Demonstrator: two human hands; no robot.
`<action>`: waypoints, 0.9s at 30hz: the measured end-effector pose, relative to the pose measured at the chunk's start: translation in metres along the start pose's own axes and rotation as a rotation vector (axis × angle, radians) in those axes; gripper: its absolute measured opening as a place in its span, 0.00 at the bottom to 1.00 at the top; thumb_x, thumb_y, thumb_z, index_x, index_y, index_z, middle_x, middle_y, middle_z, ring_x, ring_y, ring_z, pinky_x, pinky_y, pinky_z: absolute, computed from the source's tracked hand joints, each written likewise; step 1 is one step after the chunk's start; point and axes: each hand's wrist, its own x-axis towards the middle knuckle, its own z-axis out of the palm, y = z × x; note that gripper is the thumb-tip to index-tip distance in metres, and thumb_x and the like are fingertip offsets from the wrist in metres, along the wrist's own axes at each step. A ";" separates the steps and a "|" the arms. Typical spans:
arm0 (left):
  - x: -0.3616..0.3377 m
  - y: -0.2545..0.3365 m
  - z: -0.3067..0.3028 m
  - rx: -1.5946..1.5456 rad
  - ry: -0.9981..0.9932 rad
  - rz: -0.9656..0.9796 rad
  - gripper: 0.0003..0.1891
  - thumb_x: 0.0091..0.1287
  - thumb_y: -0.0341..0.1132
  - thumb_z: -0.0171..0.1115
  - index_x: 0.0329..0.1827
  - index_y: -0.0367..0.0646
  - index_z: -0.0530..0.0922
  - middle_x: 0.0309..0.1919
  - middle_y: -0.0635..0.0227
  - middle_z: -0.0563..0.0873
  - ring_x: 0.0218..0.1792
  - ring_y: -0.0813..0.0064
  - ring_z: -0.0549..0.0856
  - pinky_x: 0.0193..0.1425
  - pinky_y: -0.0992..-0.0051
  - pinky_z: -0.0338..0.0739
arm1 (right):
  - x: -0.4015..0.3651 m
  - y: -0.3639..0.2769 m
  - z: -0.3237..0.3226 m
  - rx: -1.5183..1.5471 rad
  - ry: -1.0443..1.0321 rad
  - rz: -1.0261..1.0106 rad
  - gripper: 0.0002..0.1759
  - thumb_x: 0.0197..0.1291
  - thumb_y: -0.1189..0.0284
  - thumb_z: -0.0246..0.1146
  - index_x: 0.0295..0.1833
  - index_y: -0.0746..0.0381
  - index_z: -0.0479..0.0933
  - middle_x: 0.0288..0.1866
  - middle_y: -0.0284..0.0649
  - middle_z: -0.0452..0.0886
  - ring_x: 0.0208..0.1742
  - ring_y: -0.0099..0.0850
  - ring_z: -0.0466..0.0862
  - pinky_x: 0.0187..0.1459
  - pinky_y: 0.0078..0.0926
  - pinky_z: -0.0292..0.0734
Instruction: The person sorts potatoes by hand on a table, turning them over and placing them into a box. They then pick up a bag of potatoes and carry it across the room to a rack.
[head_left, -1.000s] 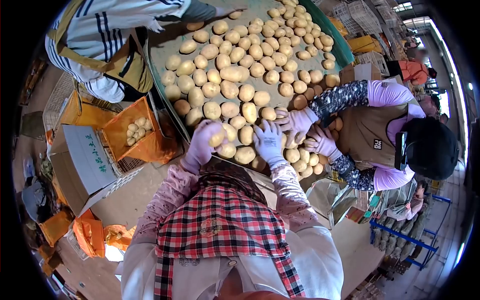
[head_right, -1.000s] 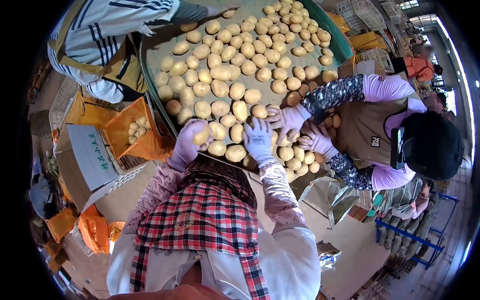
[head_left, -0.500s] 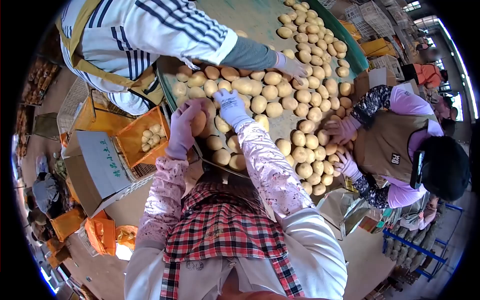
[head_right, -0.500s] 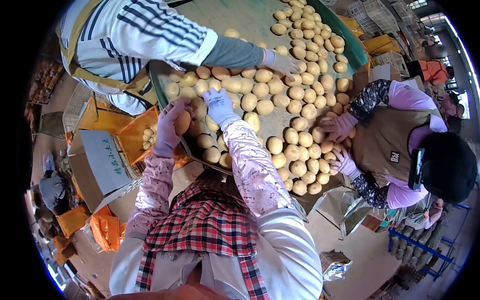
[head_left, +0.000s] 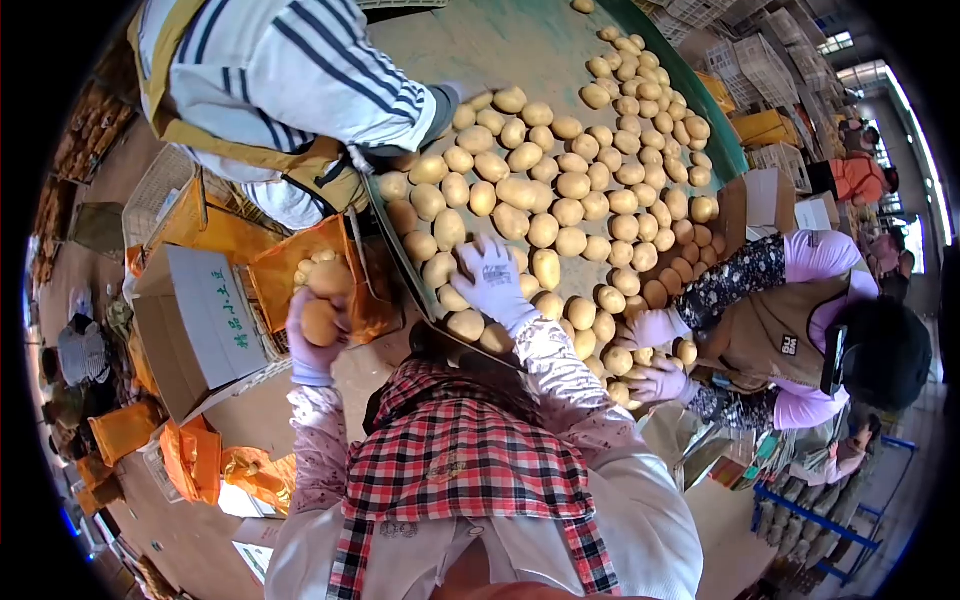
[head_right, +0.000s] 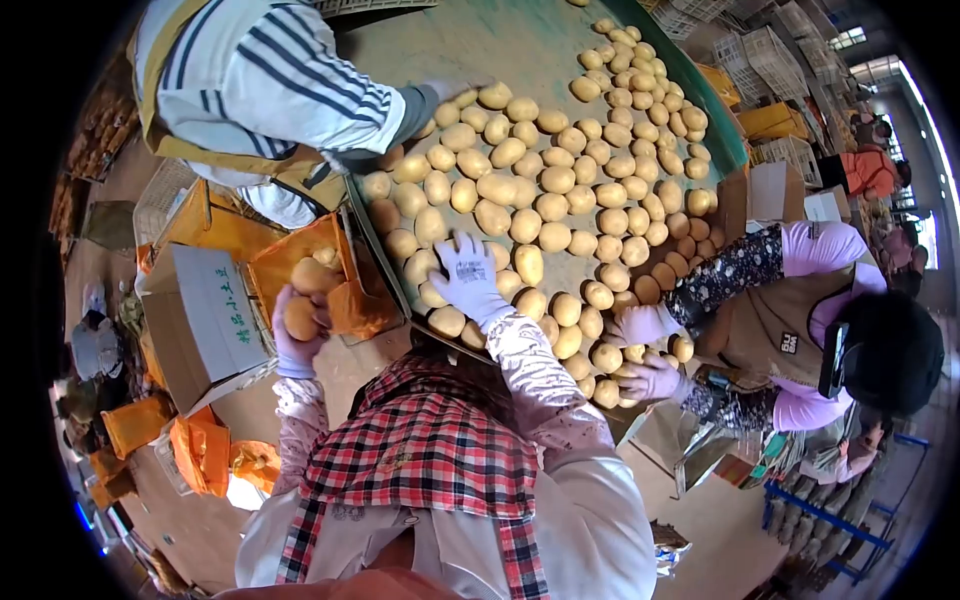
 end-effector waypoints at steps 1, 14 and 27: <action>0.019 0.022 -0.028 -0.148 0.096 0.023 0.27 0.67 0.39 0.58 0.69 0.45 0.65 0.61 0.54 0.74 0.50 0.58 0.80 0.43 0.65 0.84 | -0.009 0.011 0.005 -0.062 0.025 -0.101 0.28 0.57 0.63 0.63 0.65 0.50 0.71 0.65 0.50 0.68 0.63 0.48 0.70 0.66 0.49 0.62; 0.040 -0.092 0.148 1.657 -0.476 0.400 0.24 0.74 0.47 0.53 0.65 0.41 0.72 0.54 0.61 0.81 0.55 0.64 0.81 0.57 0.64 0.75 | -0.092 0.032 -0.021 -0.113 -0.051 -0.124 0.26 0.60 0.55 0.60 0.65 0.45 0.73 0.68 0.47 0.69 0.71 0.44 0.65 0.70 0.55 0.53; 0.092 -0.241 0.085 2.609 -0.537 0.128 0.43 0.56 0.55 0.69 0.75 0.54 0.62 0.75 0.35 0.42 0.66 0.28 0.62 0.64 0.45 0.67 | -0.112 0.164 -0.076 0.046 0.397 0.475 0.24 0.56 0.72 0.61 0.60 0.56 0.74 0.60 0.48 0.75 0.60 0.52 0.75 0.65 0.43 0.70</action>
